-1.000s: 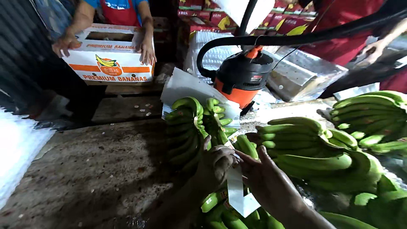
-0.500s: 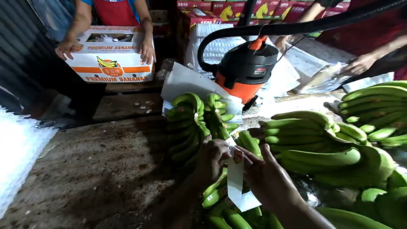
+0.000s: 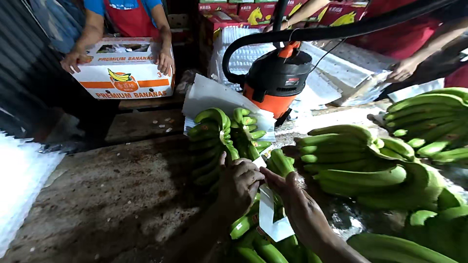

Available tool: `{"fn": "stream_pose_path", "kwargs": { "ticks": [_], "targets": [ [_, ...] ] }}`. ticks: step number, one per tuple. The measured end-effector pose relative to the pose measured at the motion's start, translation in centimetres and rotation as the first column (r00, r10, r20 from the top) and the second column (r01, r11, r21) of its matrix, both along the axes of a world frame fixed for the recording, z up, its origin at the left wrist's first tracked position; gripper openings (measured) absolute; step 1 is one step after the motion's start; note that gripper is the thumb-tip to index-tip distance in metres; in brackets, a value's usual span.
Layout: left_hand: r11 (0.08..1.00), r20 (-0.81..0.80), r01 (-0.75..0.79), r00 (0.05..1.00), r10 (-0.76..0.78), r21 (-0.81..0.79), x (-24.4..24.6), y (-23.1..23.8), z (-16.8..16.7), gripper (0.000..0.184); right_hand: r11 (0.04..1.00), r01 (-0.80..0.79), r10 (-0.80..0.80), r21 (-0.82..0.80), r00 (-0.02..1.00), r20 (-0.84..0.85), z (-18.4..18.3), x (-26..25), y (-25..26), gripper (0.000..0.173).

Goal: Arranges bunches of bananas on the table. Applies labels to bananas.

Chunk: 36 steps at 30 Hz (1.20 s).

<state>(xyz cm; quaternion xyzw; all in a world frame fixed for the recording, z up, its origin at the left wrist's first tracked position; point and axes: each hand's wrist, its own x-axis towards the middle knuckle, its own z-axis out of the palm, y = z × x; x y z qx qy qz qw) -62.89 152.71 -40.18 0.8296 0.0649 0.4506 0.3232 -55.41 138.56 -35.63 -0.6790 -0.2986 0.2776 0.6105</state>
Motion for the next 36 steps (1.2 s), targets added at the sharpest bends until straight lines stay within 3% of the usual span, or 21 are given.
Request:
{"fn": "stream_pose_path", "kwargs": {
  "ticks": [5, 7, 10, 12, 19, 21, 24, 26, 27, 29, 31, 33, 36],
  "targets": [
    [0.990, 0.156, -0.052, 0.987, 0.031, 0.131, 0.2, 0.1, -1.2, 0.010, 0.998, 0.035, -0.028, 0.046, 0.990, -0.137, 0.3, -0.1, 0.2, 0.079],
    [0.996, 0.102, -0.022, 0.995, 0.013, 0.090, 0.0, 0.0, -1.0, 0.011, 0.998, 0.044, -0.037, 0.040, 0.985, -0.167, 0.2, -0.2, 0.2, 0.080],
    [0.997, -0.063, 0.072, 0.995, -0.072, 0.000, -0.5, 0.3, -0.2, 0.012, 1.000, -0.005, 0.007, 0.014, 0.996, -0.089, -0.7, -0.3, -0.4, 0.084],
    [0.994, -0.080, 0.110, 0.991, -0.111, -0.007, -0.7, 0.5, -0.2, 0.008, 0.999, -0.028, 0.029, 0.015, 0.999, -0.044, -1.1, -0.4, -0.6, 0.084],
    [0.991, 0.099, 0.133, 0.986, -0.134, 0.016, -0.8, 0.8, -1.8, 0.007, 0.999, 0.046, -0.042, 0.017, 0.978, -0.206, -1.2, -0.4, -0.3, 0.080],
    [0.993, 0.076, 0.099, 0.993, -0.094, -0.059, -0.9, 0.6, -1.7, 0.008, 0.986, 0.167, -0.160, 0.003, 0.951, -0.266, -1.3, 0.0, -0.1, 0.065],
    [0.910, 0.017, 0.163, 0.985, -0.170, -0.380, -1.1, 0.1, -1.4, 0.019, 0.945, 0.326, -0.295, 0.023, 0.882, -0.368, -1.2, 1.1, 0.1, 0.023],
    [0.816, 0.043, 0.231, 0.968, -0.246, -0.530, -0.8, -0.4, -1.5, 0.024, 0.950, 0.307, -0.261, 0.050, 0.875, -0.408, -1.3, 1.3, 0.0, 0.024],
    [0.814, 0.051, 0.244, 0.965, -0.256, -0.528, -0.7, -0.7, -1.6, 0.021, 0.958, 0.285, -0.248, 0.035, 0.882, -0.401, -1.3, 1.2, -0.1, 0.029],
    [0.906, 0.009, 0.173, 0.983, -0.184, -0.385, -0.5, -1.5, -1.5, 0.014, 0.965, 0.263, -0.250, -0.013, 0.897, -0.365, -1.2, 0.8, -0.1, 0.027],
    [0.993, -0.053, -0.002, 0.999, -0.005, -0.121, -0.4, -2.0, -1.6, 0.011, 0.959, 0.279, -0.279, -0.054, 0.888, -0.365, -1.0, 0.3, 0.1, 0.020],
    [0.983, -0.008, -0.163, 0.986, 0.164, 0.090, -0.1, -2.3, -1.8, 0.009, 0.947, 0.313, -0.312, -0.069, 0.849, -0.427, -0.6, -0.1, 0.2, 0.018],
    [0.923, 0.136, -0.301, 0.952, 0.275, 0.238, 0.0, -2.6, -2.7, 0.007, 0.934, 0.355, -0.317, -0.050, 0.754, -0.575, -0.2, -0.8, 0.5, 0.020]
  ]
}}
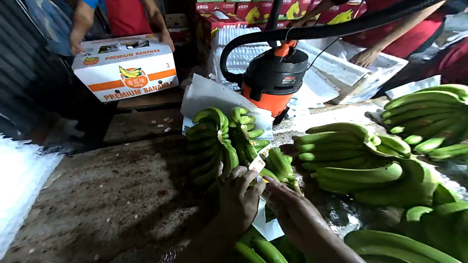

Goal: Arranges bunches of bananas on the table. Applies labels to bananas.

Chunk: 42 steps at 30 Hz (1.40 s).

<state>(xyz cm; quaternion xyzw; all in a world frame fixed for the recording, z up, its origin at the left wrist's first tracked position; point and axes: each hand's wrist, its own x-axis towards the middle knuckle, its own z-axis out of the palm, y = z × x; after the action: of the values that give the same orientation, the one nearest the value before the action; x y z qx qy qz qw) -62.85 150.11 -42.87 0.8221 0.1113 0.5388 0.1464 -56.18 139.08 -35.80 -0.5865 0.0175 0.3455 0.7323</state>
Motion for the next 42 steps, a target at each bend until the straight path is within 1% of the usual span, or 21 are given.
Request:
{"fn": "stream_pose_path", "kwargs": {
  "ticks": [2, 5, 9, 11, 15, 18, 20, 23, 26, 30, 32, 33, 34, 35, 36, 37, 38, 39, 40, 41, 42],
  "targets": [
    [0.998, 0.039, -0.026, 0.999, 0.024, 0.050, -0.1, -0.2, -0.3, 0.010, 0.997, 0.040, -0.036, 0.059, 0.996, -0.080, 0.2, -0.4, 0.3, 0.022],
    [0.996, 0.079, -0.036, 0.996, 0.030, 0.078, -0.3, -0.4, -0.9, 0.015, 0.992, 0.069, -0.054, 0.105, 0.988, -0.143, 0.2, -0.9, 0.5, 0.024],
    [0.998, 0.133, -0.032, 0.991, 0.024, 0.060, -0.1, -0.5, -1.5, 0.010, 0.984, 0.109, -0.079, 0.144, 0.978, -0.195, 0.2, -1.4, 0.7, 0.023],
    [0.998, 0.147, -0.023, 0.989, 0.015, 0.053, 0.0, -0.5, -1.9, 0.009, 0.981, 0.100, -0.065, 0.168, 0.977, -0.204, 0.2, -1.5, 0.8, 0.024],
    [0.999, 0.114, 0.006, 0.993, -0.009, 0.032, 0.1, -0.6, -2.4, 0.010, 0.979, 0.091, -0.052, 0.183, 0.977, -0.208, 0.2, -1.6, 0.9, 0.024],
    [0.996, 0.124, 0.071, 0.990, -0.065, -0.047, 0.1, -0.7, -2.5, 0.009, 0.978, 0.081, -0.044, 0.193, 0.981, -0.188, 0.0, -1.5, 0.9, 0.025],
    [0.991, 0.123, 0.098, 0.989, -0.086, -0.096, 0.0, -0.5, -2.2, 0.013, 0.980, 0.084, -0.049, 0.178, 0.980, -0.191, -0.1, -1.3, 0.9, 0.024],
    [0.995, 0.112, 0.069, 0.992, -0.060, -0.071, -0.2, -0.2, -1.8, 0.008, 0.984, 0.084, -0.052, 0.157, 0.979, -0.200, -0.2, -1.5, 0.9, 0.024],
    [0.998, 0.117, 0.059, 0.991, -0.056, -0.017, -0.4, -0.1, -1.6, 0.009, 0.982, 0.085, -0.050, 0.169, 0.978, -0.202, 0.0, -1.7, 1.1, 0.025],
    [0.992, 0.121, 0.078, 0.990, -0.066, -0.098, -0.3, 0.0, -1.5, 0.011, 0.981, 0.075, -0.038, 0.180, 0.979, -0.202, 0.0, -1.7, 1.0, 0.024],
    [0.966, 0.075, 0.185, 0.982, -0.174, -0.179, -0.6, 0.5, -1.0, 0.006, 0.988, 0.032, -0.008, 0.151, 0.988, -0.155, -0.2, -1.6, 0.7, 0.023],
    [0.934, 0.054, 0.258, 0.966, -0.252, -0.249, -0.9, 0.8, -0.6, 0.004, 0.993, 0.002, 0.010, 0.118, 0.995, -0.101, -0.2, -1.6, 0.6, 0.021],
    [0.874, 0.071, 0.332, 0.942, -0.328, -0.354, -1.2, 0.9, -0.2, 0.004, 0.996, -0.030, 0.032, 0.086, 0.999, -0.025, -0.2, -1.5, 0.4, 0.021],
    [0.785, 0.124, 0.397, 0.914, -0.387, -0.475, -1.4, 0.8, 0.3, 0.005, 0.997, -0.047, 0.044, 0.062, 0.997, 0.056, -0.2, -1.3, 0.3, 0.025],
    [0.673, 0.180, 0.441, 0.888, -0.423, -0.594, -1.6, 0.6, 0.7, 0.011, 0.998, -0.042, 0.036, 0.043, 0.991, 0.132, -0.2, -1.1, 0.2, 0.031],
    [0.557, 0.243, 0.472, 0.866, -0.437, -0.683, -1.8, 0.4, 1.1, 0.018, 0.998, -0.041, 0.032, 0.039, 0.978, 0.206, -0.3, -0.9, 0.1, 0.035],
    [0.472, 0.293, 0.496, 0.849, -0.440, -0.729, -2.0, 0.3, 1.4, 0.021, 0.997, -0.064, 0.050, 0.039, 0.955, 0.291, -0.6, -0.6, -0.1, 0.040],
    [0.446, 0.319, 0.507, 0.844, -0.432, -0.738, -2.1, 0.3, 1.6, 0.019, 0.994, -0.099, 0.076, 0.042, 0.921, 0.382, -1.0, -0.5, -0.4, 0.044],
    [0.478, 0.311, 0.502, 0.850, -0.425, -0.721, -2.2, 0.3, 1.7, 0.014, 0.989, -0.141, 0.107, 0.038, 0.879, 0.464, -1.3, -0.4, -0.7, 0.047],
    [0.547, 0.270, 0.480, 0.866, -0.421, -0.686, -2.3, 0.3, 1.8, 0.012, 0.982, -0.185, 0.142, 0.028, 0.834, 0.533, -1.6, -0.4, -0.9, 0.049],
    [0.637, 0.201, 0.436, 0.891, -0.408, -0.636, -2.3, 0.5, 1.9, 0.012, 0.973, -0.231, 0.180, 0.015, 0.796, 0.578, -1.7, -0.4, -1.1, 0.050]
  ]
}}
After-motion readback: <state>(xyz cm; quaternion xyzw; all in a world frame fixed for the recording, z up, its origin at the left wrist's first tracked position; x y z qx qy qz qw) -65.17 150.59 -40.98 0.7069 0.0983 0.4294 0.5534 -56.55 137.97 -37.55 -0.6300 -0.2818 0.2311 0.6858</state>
